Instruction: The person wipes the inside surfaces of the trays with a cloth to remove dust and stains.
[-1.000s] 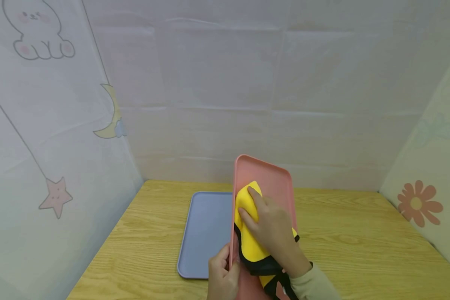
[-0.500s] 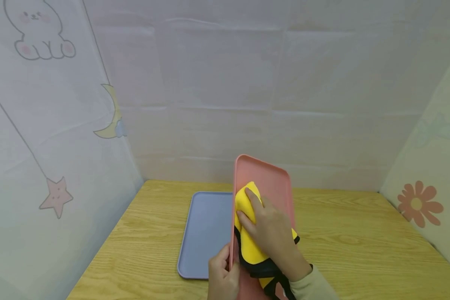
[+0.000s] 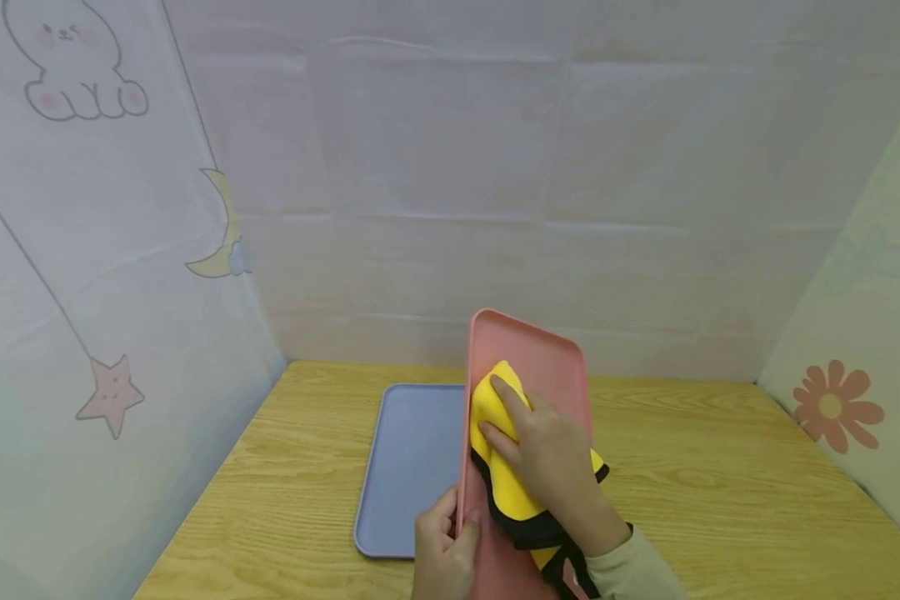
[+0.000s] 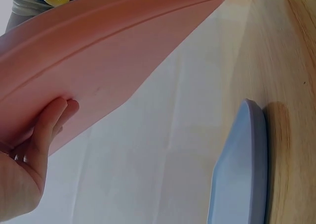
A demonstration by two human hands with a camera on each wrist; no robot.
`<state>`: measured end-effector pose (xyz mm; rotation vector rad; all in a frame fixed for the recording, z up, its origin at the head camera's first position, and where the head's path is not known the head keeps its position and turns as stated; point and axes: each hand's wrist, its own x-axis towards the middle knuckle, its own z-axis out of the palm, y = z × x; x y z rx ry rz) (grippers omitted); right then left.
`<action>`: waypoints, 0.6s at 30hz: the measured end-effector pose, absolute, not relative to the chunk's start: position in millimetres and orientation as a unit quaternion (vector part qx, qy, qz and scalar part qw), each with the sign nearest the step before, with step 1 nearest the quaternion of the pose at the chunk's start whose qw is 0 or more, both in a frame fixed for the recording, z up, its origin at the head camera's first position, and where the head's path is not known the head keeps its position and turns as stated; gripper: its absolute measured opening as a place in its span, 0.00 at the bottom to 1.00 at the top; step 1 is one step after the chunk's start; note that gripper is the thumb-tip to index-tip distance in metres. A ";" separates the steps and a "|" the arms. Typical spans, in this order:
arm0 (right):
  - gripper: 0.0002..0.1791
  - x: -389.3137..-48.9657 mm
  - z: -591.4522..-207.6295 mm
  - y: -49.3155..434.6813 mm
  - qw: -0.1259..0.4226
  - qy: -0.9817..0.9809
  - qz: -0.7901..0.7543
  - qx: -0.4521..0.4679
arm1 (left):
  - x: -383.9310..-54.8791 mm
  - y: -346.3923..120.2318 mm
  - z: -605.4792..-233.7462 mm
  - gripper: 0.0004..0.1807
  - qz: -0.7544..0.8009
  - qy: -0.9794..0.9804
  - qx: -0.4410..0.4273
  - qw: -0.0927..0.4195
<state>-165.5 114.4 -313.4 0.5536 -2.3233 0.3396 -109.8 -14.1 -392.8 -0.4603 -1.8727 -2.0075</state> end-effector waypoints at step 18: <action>0.27 -172.1 -320.4 128.8 0.344 -0.911 0.110 0.200 | -110.2 -17.1 -388.5 0.16 -0.733 -0.639 -0.153 0.175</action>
